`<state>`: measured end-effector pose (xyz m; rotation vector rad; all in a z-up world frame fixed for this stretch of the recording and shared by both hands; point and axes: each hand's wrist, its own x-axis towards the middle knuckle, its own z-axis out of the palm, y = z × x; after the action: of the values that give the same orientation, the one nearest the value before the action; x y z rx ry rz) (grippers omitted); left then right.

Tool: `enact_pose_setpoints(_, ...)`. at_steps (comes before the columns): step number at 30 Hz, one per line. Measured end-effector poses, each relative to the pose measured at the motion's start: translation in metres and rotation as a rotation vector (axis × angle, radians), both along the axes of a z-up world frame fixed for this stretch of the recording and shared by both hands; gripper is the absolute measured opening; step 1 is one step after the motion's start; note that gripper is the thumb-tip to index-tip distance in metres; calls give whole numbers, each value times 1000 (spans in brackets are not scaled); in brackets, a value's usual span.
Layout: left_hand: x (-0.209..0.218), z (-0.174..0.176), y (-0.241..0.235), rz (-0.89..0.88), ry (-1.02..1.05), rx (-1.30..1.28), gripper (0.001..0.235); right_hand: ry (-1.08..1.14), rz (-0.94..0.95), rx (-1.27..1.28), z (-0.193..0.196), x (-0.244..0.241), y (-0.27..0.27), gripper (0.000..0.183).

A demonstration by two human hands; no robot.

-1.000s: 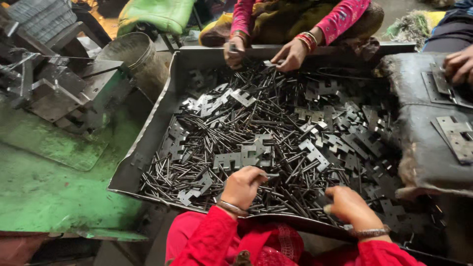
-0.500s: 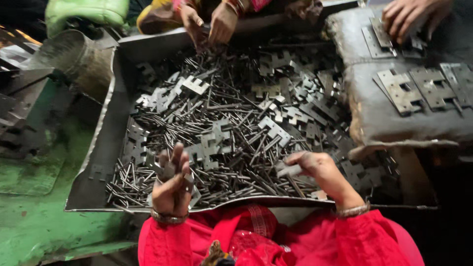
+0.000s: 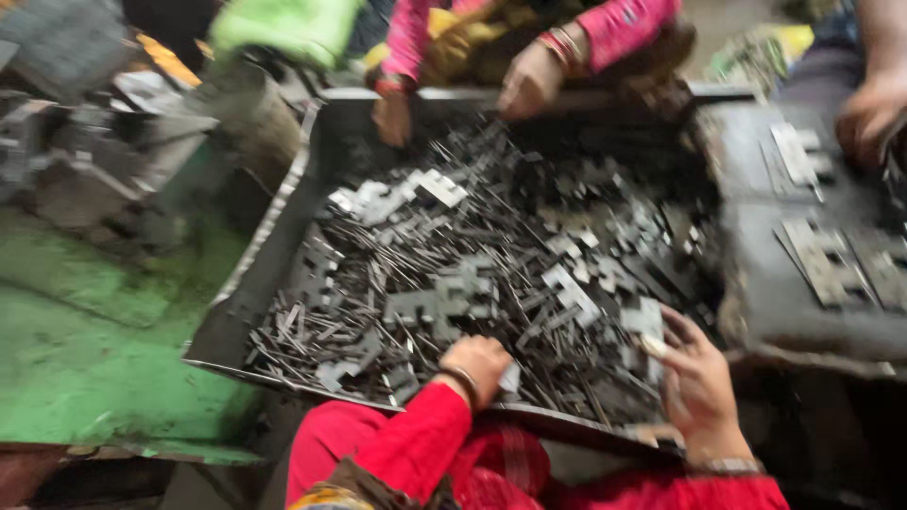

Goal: The person picks up metal plates and thin metal rods from a large bin and places them onto a padded surface to the side, handling the items one at a time.

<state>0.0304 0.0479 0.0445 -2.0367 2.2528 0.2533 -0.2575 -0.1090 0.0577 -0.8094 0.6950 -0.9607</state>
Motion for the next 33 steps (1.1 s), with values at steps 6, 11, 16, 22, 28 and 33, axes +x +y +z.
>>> enact_pose_setpoints(6, -12, 2, -4, -26, -78, 63, 17, 131, -22, 16, -38, -4, -18, 54)
enact_pose_setpoints(11, -8, 4, -2, 59, 58, -79, 17, 89, 4, 258, -73, -15, -37, 44)
enact_pose_setpoints(16, -9, 2, 0, 48, 86, -117, 17, 69, 12, 402, -90, -14, -48, 33)
enact_pose_setpoints(22, -10, -5, -7, -77, -12, -110, 14, 80, 55, 378, -85, -8, -46, 30)
enact_pose_setpoints(28, -18, 10, -15, -61, 31, 32, 18, 80, 36, 383, -85, -19, -49, 28)
enact_pose_setpoints(33, -4, -12, -13, 201, 530, -314, 22, -22, 22, 406, -75, -7, -42, 34)
